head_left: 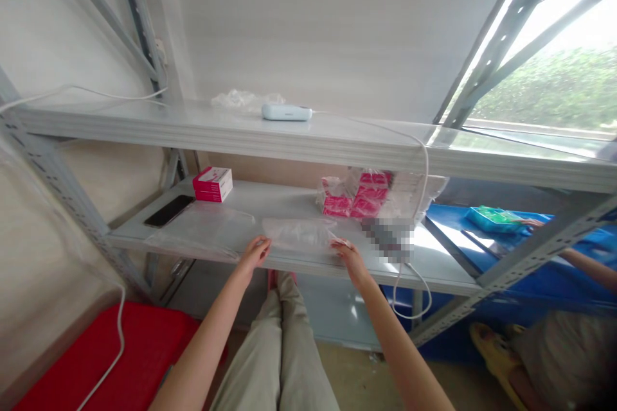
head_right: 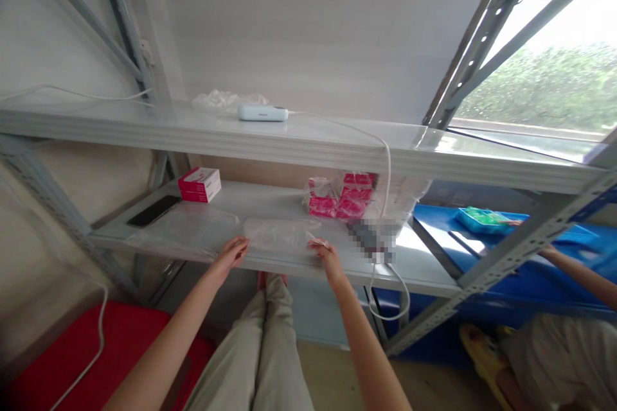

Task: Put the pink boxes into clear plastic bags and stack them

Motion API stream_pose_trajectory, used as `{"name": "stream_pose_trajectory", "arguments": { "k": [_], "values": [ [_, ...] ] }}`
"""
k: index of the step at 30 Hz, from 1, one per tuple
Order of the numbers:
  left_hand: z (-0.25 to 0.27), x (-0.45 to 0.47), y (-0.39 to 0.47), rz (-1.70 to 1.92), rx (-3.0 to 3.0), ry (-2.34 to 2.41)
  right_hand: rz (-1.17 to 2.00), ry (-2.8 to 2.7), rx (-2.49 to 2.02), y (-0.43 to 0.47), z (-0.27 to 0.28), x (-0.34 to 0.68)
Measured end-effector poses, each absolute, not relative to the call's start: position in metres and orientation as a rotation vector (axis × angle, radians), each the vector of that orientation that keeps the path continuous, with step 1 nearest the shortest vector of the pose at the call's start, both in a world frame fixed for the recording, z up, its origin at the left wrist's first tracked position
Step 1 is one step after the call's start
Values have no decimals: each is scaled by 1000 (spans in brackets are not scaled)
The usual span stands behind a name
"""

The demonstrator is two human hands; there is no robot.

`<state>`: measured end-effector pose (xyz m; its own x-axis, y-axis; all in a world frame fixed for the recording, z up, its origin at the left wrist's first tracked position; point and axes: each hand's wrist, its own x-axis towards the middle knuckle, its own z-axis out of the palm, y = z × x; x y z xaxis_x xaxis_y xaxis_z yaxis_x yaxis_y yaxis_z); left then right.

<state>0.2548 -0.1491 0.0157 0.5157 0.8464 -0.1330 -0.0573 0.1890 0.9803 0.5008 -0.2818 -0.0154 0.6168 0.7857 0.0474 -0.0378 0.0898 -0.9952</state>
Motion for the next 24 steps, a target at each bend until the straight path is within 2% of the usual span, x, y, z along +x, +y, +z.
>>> {"name": "stream_pose_trajectory", "arguments": {
  "k": [9, 24],
  "values": [
    [-13, 201, -174, 514, 1308, 893, 751, -760, -1382, -333, -12, 536],
    [-36, 202, -195, 639, 1007, 884, 713, -1071, -1667, -354, -27, 540]
  ]
}}
